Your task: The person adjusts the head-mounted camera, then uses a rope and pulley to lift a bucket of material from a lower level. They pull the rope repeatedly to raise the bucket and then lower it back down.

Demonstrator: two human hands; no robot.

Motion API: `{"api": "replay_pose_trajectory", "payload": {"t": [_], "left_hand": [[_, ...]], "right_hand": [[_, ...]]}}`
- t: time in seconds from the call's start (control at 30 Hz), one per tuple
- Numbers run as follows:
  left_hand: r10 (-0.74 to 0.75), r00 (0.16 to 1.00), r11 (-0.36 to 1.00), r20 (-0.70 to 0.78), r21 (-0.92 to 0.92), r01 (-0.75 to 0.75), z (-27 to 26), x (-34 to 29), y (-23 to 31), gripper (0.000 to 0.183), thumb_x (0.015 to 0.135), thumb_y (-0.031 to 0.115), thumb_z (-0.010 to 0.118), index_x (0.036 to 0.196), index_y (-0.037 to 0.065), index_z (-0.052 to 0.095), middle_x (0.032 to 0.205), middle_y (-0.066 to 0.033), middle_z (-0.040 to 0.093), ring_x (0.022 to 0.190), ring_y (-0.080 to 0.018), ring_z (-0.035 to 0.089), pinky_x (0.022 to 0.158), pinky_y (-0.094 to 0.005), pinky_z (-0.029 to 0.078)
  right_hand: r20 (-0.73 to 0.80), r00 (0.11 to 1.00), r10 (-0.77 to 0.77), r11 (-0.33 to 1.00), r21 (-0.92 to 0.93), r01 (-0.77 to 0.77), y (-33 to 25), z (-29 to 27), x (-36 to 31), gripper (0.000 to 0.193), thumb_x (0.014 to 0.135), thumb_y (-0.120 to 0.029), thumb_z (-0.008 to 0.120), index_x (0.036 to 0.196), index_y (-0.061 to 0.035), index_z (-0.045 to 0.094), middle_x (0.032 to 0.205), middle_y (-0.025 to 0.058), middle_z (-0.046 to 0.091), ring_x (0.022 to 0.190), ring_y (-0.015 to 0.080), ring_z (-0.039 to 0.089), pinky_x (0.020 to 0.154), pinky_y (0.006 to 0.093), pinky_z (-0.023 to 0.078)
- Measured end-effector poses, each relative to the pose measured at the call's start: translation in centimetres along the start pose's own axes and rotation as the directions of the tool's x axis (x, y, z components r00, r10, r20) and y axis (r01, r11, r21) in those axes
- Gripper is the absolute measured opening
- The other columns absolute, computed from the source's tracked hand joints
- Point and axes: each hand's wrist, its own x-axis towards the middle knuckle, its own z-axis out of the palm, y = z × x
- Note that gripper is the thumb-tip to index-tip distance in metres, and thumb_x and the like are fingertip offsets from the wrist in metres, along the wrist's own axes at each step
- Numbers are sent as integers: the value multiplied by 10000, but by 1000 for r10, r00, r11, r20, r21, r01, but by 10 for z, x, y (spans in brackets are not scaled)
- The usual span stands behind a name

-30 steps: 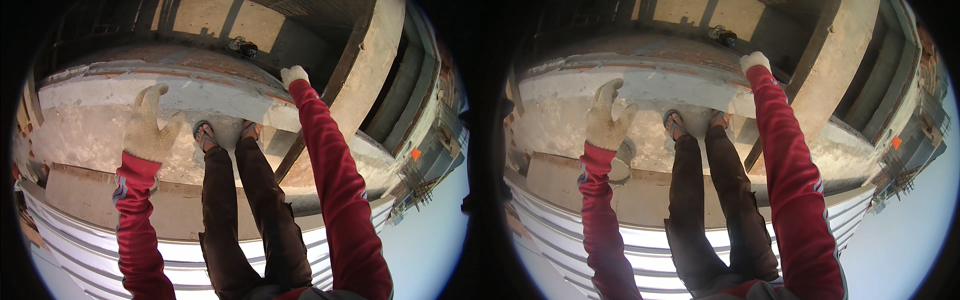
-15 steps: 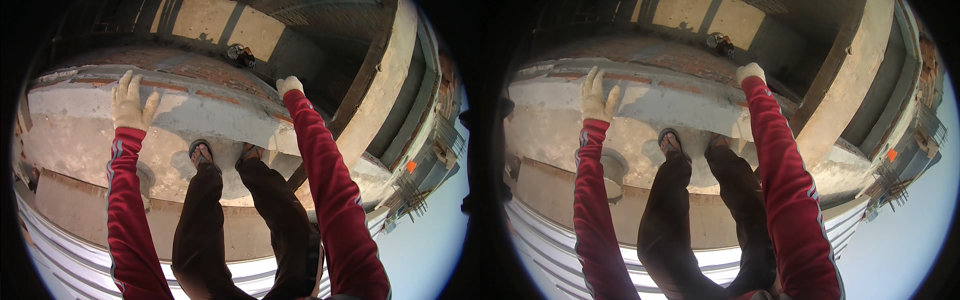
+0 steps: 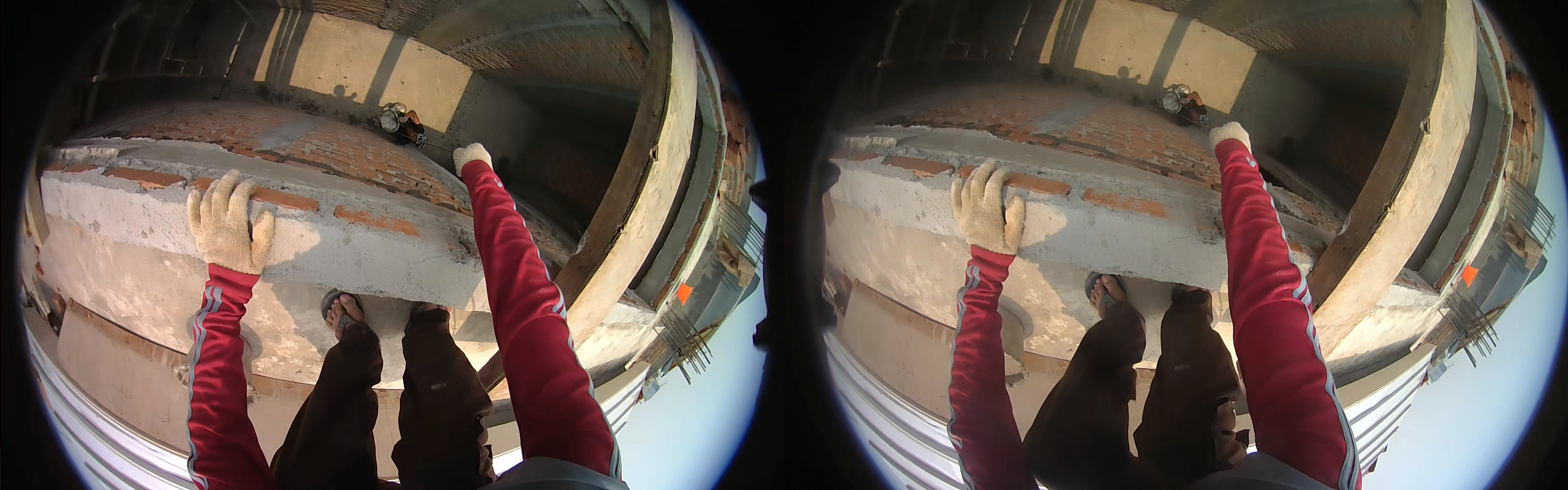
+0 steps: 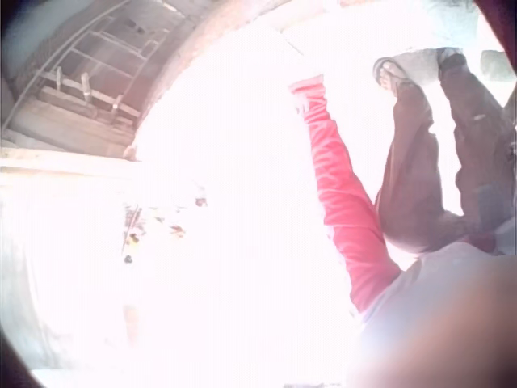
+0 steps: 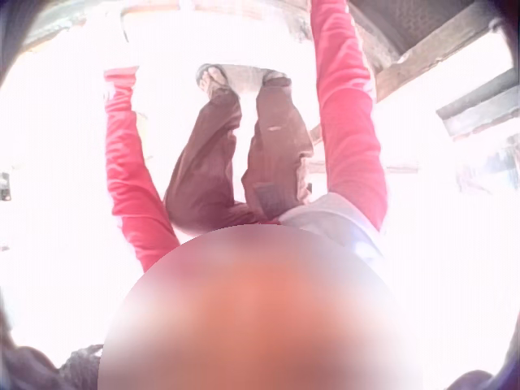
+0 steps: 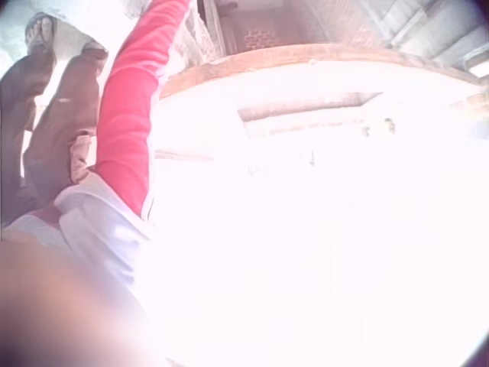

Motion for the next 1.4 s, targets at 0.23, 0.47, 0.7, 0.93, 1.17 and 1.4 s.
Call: {"api": "replay_pose_trajectory", "payload": {"t": [0.23,0.47,0.7,0.93,1.17,1.4], "left_hand": [[27,1000,999,4,-34,-27,-4,5,3,377,839,328,530,1090,60,618,1132,-129,590,1099,-333,530,1049,-511,275],[14,1000,999,-12,-37,-15,-1,7,2,406,816,397,537,1064,84,610,1102,-110,586,1096,-325,521,1040,-515,271],[12,1000,1000,4,-17,-12,-3,3,1,400,835,395,502,1063,85,611,1099,-107,590,1105,-329,516,1043,-501,274],[22,999,999,-37,-29,-23,-2,4,1,350,767,311,555,1030,87,606,1046,-90,594,1049,-308,529,1028,-504,287],[-15,999,999,38,-30,16,-8,-1,2,386,785,321,578,1089,83,578,1139,-106,573,1122,-315,491,1060,-505,262],[-138,990,979,21,-145,139,-91,-15,26,621,771,310,692,1292,58,469,1346,-153,465,1276,-343,405,1108,-495,233]], "right_hand": [[-108,979,170,936,328,-127,-15,31,46,361,821,-257,492,979,-6,698,1045,242,643,1041,369,610,901,420,487],[-174,976,130,982,161,-102,-17,59,93,227,859,-176,518,966,-100,704,1024,161,678,1000,329,641,855,424,521],[-142,966,218,827,552,-105,-3,40,78,419,842,-372,487,886,-9,692,975,228,657,970,370,626,834,452,496],[-67,997,-43,935,348,64,-18,45,24,570,767,-479,589,967,48,677,974,293,641,971,421,616,858,436,493],[-128,991,29,867,496,39,3,-71,-69,677,790,-565,575,996,76,645,976,310,636,968,419,620,841,444,483],[-168,979,118,744,668,25,5,-200,-247,713,816,-558,583,1052,116,577,992,298,641,998,393,626,860,416,484]]}}
